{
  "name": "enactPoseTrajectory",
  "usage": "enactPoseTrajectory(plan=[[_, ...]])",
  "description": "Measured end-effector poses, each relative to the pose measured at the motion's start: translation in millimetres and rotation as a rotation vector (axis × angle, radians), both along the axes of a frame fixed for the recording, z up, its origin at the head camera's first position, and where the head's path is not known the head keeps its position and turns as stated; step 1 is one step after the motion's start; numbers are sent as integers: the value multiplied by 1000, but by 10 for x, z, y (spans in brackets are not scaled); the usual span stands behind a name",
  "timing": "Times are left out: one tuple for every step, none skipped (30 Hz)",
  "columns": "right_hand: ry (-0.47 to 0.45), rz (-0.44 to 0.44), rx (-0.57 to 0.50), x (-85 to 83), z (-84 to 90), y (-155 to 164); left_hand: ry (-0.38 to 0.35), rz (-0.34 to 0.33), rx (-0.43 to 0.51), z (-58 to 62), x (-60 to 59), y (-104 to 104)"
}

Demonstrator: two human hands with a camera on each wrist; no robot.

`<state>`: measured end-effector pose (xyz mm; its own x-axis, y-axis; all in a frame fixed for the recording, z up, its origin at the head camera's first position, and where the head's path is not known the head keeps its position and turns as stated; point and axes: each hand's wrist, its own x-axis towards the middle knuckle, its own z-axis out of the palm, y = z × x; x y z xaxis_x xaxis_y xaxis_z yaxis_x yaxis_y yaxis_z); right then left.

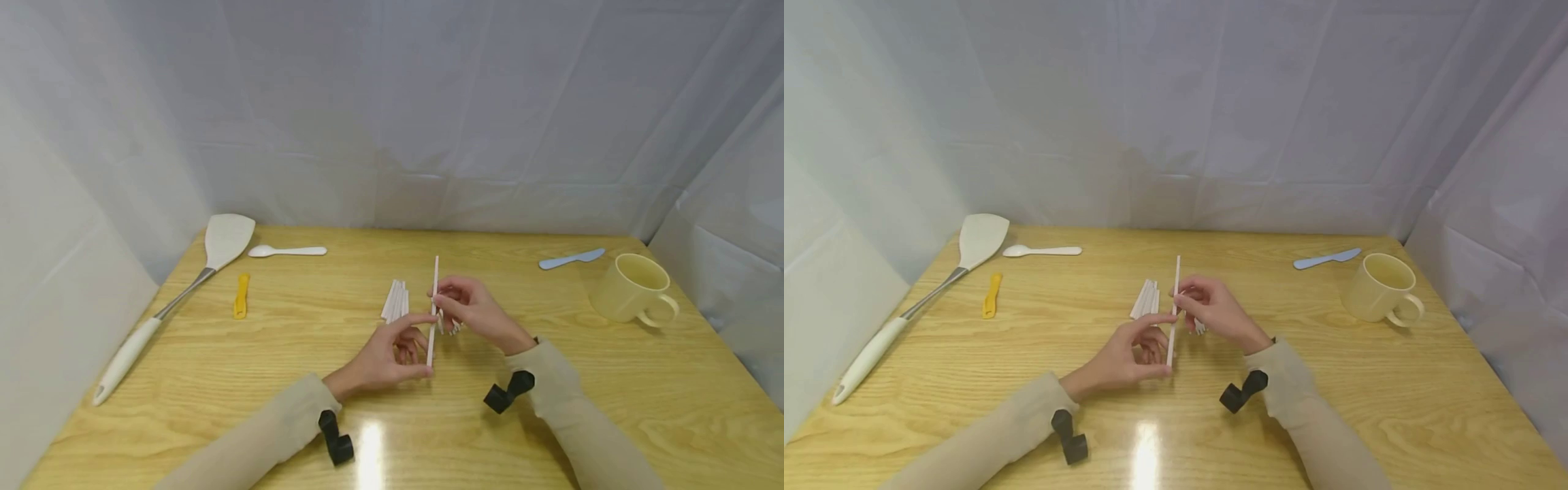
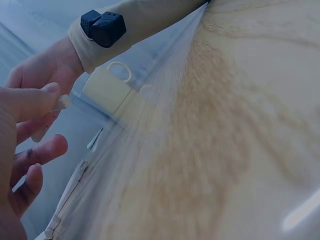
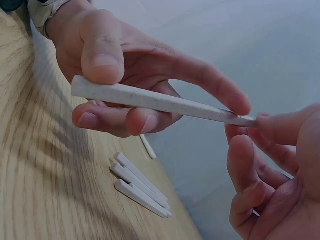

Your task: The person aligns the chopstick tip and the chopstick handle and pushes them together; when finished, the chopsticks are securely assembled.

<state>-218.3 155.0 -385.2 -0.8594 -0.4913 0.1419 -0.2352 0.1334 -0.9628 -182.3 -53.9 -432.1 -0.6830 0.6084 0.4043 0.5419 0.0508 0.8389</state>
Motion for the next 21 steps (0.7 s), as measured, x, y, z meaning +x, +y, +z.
enactPoseTrajectory(plan=[[1,8,-3,2,-1,-6,-3,-1,-3,24,12,2],[4,16,-4,4,-3,-10,-5,-1,-9,46,22,2],[7,20,-2,6,-4,-13,-5,-1,-16,67,32,1],[6,23,-1,8,-5,-16,0,-2,-20,66,28,1],[4,26,0,9,-6,-18,7,-5,-23,56,20,-1],[3,27,2,7,-9,-18,10,-9,-24,41,10,-6],[1,27,1,5,-14,-17,10,-6,-31,21,-3,-9],[0,30,1,4,-16,-15,11,-6,-30,-7,-19,-13],[-4,30,0,5,-17,-16,11,-2,-32,-29,-33,-15],[-6,29,-1,4,-19,-13,16,3,-32,-57,-54,-20],[-4,27,3,2,-19,-8,14,8,-32,-67,-68,-27],[-2,20,11,2,-18,-4,7,15,-34,-69,-83,-39],[-2,11,16,4,-14,0,3,24,-38,-71,-103,-55],[1,0,26,4,-11,6,1,31,-39,-74,-129,-79],[2,-14,38,-3,-14,14,-2,45,-48,-74,-160,-109],[3,-27,47,-8,-15,24,-9,60,-56,-75,-195,-147],[3,-38,57,-13,-14,31,-20,76,-64,-70,-230,-192],[-2,-48,63,-19,-14,39,-34,96,-75,-68,-266,-242],[-3,-53,68,-28,-19,49,-40,120,-86,-67,-300,-295],[-4,-60,77,-34,-21,59,-46,143,-96,-66,-333,-349],[-5,-63,84,-43,-22,69,-51,163,-105,-67,-363,-404]])
